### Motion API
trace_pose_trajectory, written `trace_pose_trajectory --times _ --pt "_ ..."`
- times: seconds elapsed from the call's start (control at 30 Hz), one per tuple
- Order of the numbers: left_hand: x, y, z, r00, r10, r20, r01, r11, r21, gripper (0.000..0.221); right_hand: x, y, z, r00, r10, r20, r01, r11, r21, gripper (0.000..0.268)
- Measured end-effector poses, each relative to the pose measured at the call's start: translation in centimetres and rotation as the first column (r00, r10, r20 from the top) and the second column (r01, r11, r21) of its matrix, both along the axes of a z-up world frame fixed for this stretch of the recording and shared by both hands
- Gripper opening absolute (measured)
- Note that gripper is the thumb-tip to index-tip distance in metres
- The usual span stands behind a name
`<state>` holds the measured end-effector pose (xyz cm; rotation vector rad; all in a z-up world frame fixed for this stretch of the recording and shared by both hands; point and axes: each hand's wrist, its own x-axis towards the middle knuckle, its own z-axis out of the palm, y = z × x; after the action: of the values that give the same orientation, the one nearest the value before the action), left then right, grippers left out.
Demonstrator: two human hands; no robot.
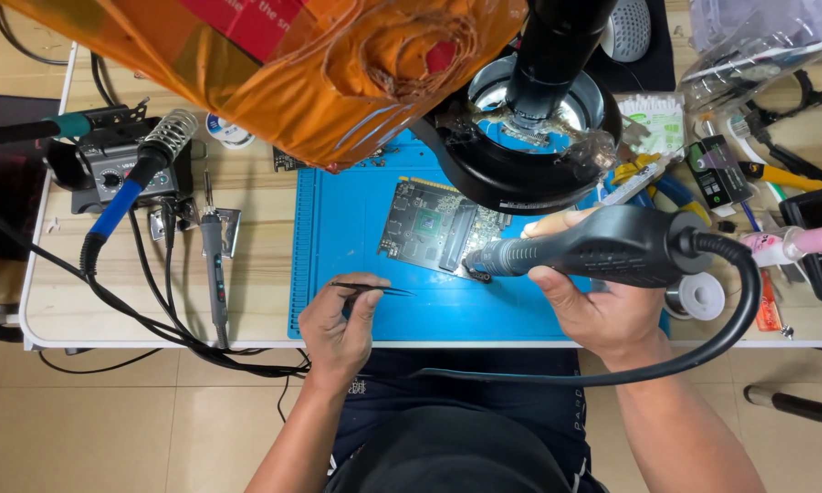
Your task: Repairing a circuit board by using a heat gun and tweezers while observing the work through a digital microscope.
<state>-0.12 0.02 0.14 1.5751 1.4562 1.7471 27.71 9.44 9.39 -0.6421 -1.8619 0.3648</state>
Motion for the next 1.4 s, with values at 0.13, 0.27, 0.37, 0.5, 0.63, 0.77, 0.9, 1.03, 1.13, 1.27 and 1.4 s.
trace_pose_trajectory --times 0.13,0.27,0.37,0.5,0.63,0.77,0.9,1.03,1.13,1.27,1.4 --pt "0.0 -0.1 -0.1 1.000 0.008 -0.008 -0.008 1.000 -0.003 0.011 0.3 0.2 0.2 1.000 -0.011 0.011 0.011 1.000 0.018 0.047" --pt "0.0 0.0 -0.1 1.000 -0.004 0.011 0.003 1.000 0.011 0.011 0.4 0.1 0.2 0.999 -0.037 0.038 0.035 0.999 0.040 0.047" --pt "0.0 0.0 -0.1 1.000 -0.001 0.004 0.001 1.000 0.013 0.012 0.3 0.1 -0.8 1.000 -0.016 -0.001 0.016 1.000 0.006 0.046" --pt "0.1 0.0 0.0 1.000 0.001 -0.002 -0.001 1.000 0.012 0.011 0.0 0.1 0.4 1.000 -0.024 0.016 0.023 1.000 0.020 0.047" --pt "0.1 0.1 0.1 1.000 -0.003 0.011 0.003 1.000 0.024 0.011 0.3 0.1 -0.1 0.999 -0.038 0.017 0.037 0.999 0.019 0.046" --pt "0.2 0.1 0.4 1.000 -0.008 0.006 0.008 1.000 0.019 0.012 0.4 -0.1 -0.4 1.000 -0.025 0.003 0.025 1.000 0.004 0.045" --pt "0.1 0.1 0.0 1.000 -0.005 0.013 0.005 1.000 0.020 0.011 0.0 0.0 0.3 0.999 -0.042 0.017 0.042 0.999 0.027 0.046" --pt "0.0 -0.1 -0.4 1.000 -0.006 0.019 0.005 1.000 0.013 0.012 0.3 0.0 -0.1 0.999 -0.032 0.008 0.032 0.999 0.008 0.046" --pt "0.0 0.0 -0.6 1.000 -0.010 0.009 0.010 1.000 0.006 0.010 0.2 0.0 -0.4 1.000 -0.018 -0.010 0.018 1.000 -0.006 0.047" --pt "-0.1 -0.1 -0.8 1.000 -0.011 0.009 0.011 1.000 -0.002 0.011 0.2 0.1 0.0 0.999 -0.032 0.000 0.032 0.999 0.019 0.046" --pt "-0.1 -0.1 -0.7 1.000 -0.008 0.011 0.008 1.000 -0.010 0.011 0.8 0.2 0.6 1.000 -0.019 0.011 0.019 1.000 -0.006 0.046"
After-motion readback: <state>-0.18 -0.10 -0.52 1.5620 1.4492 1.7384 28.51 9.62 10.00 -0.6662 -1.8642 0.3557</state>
